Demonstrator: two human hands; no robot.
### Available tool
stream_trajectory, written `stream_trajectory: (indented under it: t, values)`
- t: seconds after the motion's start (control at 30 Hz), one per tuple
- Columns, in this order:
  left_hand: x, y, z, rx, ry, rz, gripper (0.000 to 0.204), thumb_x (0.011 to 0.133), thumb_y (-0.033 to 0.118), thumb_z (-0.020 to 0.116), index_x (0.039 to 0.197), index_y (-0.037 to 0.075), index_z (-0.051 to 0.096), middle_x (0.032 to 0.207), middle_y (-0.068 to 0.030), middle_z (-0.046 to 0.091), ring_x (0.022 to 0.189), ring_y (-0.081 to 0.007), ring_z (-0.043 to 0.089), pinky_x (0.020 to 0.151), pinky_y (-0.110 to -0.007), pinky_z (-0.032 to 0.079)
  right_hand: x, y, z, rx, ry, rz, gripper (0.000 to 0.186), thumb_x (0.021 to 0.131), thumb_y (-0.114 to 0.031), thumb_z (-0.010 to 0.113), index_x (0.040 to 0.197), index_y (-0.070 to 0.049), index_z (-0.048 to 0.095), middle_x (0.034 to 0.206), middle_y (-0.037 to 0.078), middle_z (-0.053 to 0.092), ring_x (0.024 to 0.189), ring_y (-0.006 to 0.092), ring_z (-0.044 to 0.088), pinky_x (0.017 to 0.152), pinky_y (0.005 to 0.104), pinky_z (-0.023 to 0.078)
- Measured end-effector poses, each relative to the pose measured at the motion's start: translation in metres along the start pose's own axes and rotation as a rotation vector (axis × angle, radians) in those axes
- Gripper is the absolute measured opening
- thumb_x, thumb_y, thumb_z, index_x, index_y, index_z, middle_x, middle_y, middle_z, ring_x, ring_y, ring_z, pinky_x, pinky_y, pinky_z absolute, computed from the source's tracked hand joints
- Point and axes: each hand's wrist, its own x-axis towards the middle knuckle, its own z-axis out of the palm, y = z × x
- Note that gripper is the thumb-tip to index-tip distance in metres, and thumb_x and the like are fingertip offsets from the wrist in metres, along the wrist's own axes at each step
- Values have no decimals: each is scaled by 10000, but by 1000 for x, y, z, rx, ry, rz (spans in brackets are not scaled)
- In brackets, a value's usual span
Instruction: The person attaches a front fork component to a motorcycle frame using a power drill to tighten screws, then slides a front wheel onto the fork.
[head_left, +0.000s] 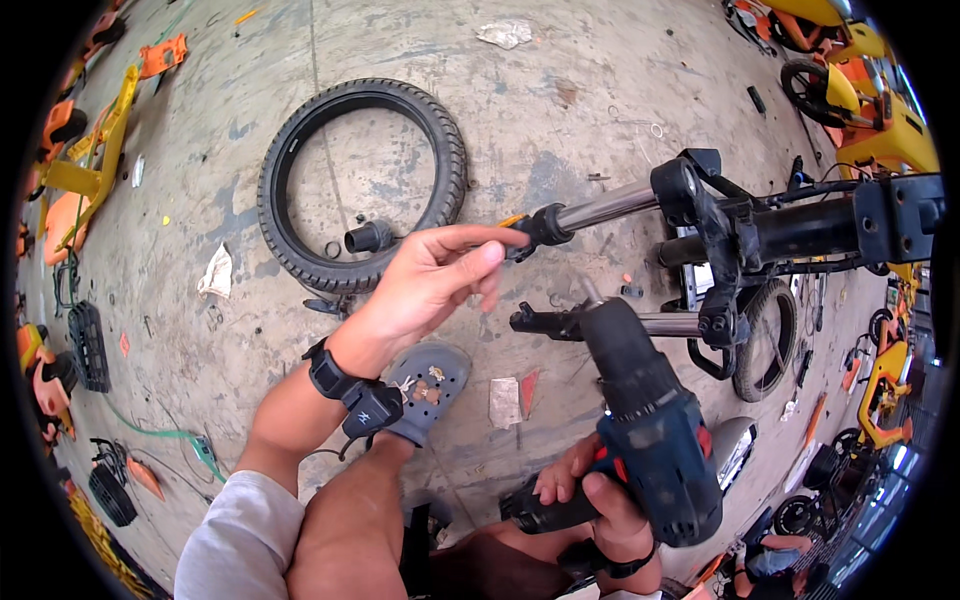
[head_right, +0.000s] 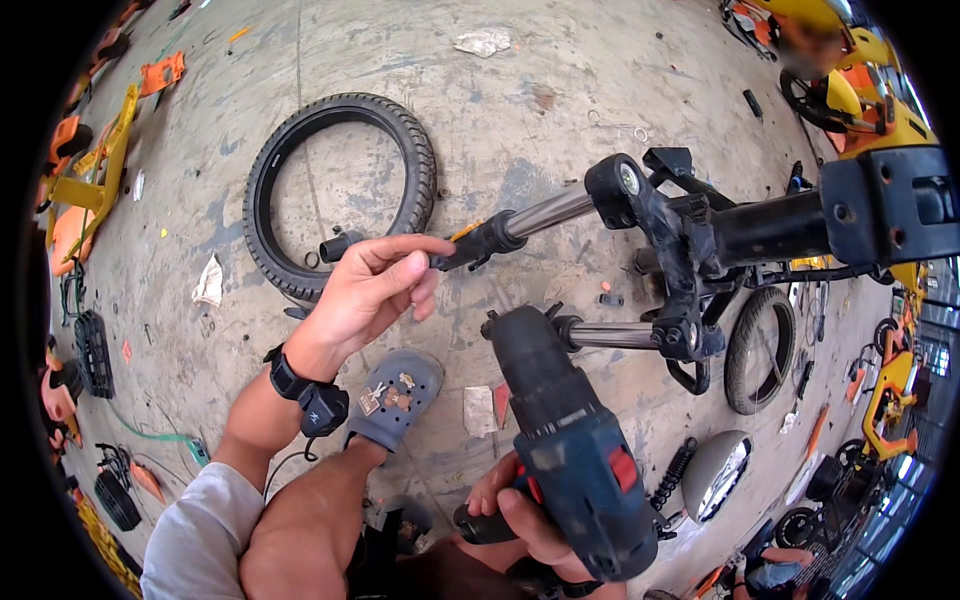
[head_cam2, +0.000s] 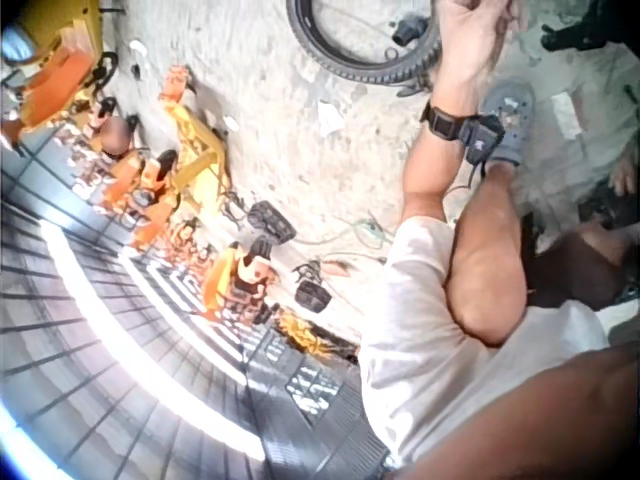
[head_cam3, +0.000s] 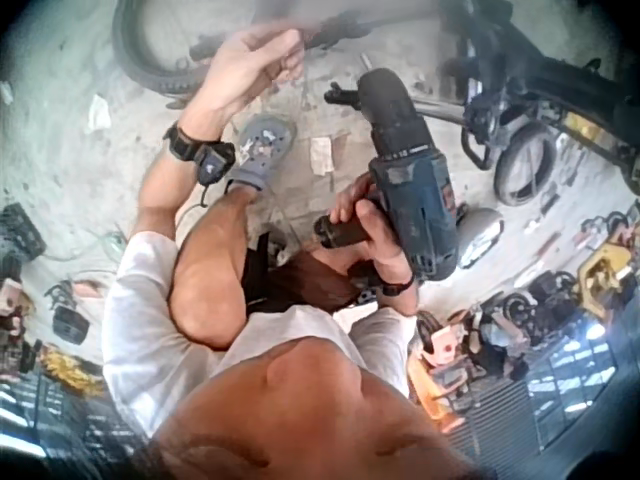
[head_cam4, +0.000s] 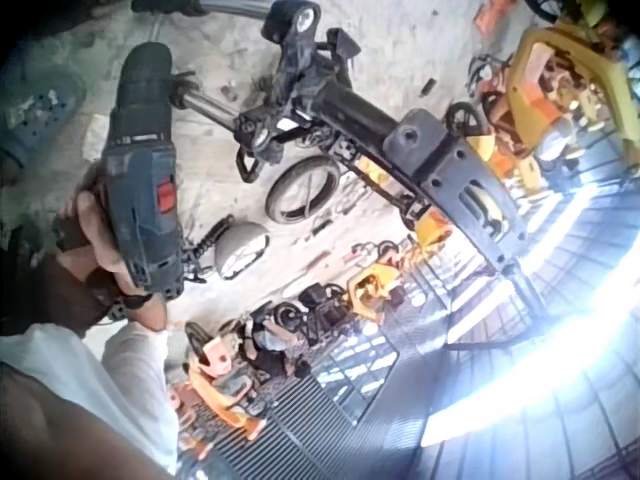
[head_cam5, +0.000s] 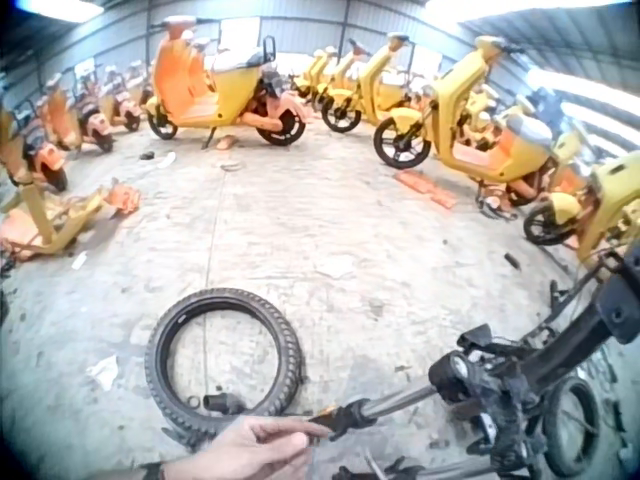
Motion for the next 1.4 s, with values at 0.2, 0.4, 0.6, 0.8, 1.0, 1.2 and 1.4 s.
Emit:
stream_trajectory:
  t: [0.2,0.4,0.6,0.8,1.0,1.2,1.4]
  values:
    - [9,0,20,-124,-157,-71,254,954,128,623,1140,-44,615,829,-58,601,737,-141,564,631,-329,512,-15,14,-6,5,-74,-38,397,874,-311,664,1061,-11,483,734,107,561,751,264,610,757,432,494]
    - [14,-5,19,-117,-145,-70,207,968,161,609,1052,-28,608,771,-61,589,670,-160,563,604,-369,522,-17,23,5,38,35,-90,330,872,-285,664,1009,-45,484,767,119,559,753,280,611,777,457,491]
    - [14,-7,24,60,-122,-16,261,990,248,580,1017,-11,588,823,-121,653,618,-151,575,563,-328,531,-11,22,-12,-180,27,-117,407,842,-290,682,1013,22,484,854,147,558,757,274,624,733,418,518]
    - [3,-26,23,-16,-127,-106,279,988,269,586,963,-8,612,791,-179,676,534,-145,578,526,-316,524,0,23,-9,-346,-36,-258,507,818,-306,670,1061,93,474,732,196,615,846,270,584,671,349,541]
    - [-9,-23,30,-56,-99,-121,282,990,276,583,964,-3,613,754,-183,678,506,-146,565,504,-312,516,-5,28,-7,-310,-68,-236,533,826,-312,663,1094,102,460,712,202,621,883,282,573,672,357,543]
    - [-14,-25,32,-144,-23,-145,279,998,276,566,947,6,614,701,-157,665,463,-146,541,447,-315,502,-10,30,-4,-333,-63,-237,565,830,-338,658,1119,105,460,742,200,628,913,289,566,678,366,541]
    - [-13,-28,30,-130,-41,-115,296,980,294,595,898,10,608,666,-142,650,447,-148,539,429,-312,502,-11,35,-7,-370,-24,-246,575,828,-345,649,1130,111,471,757,195,623,919,295,565,671,365,538]
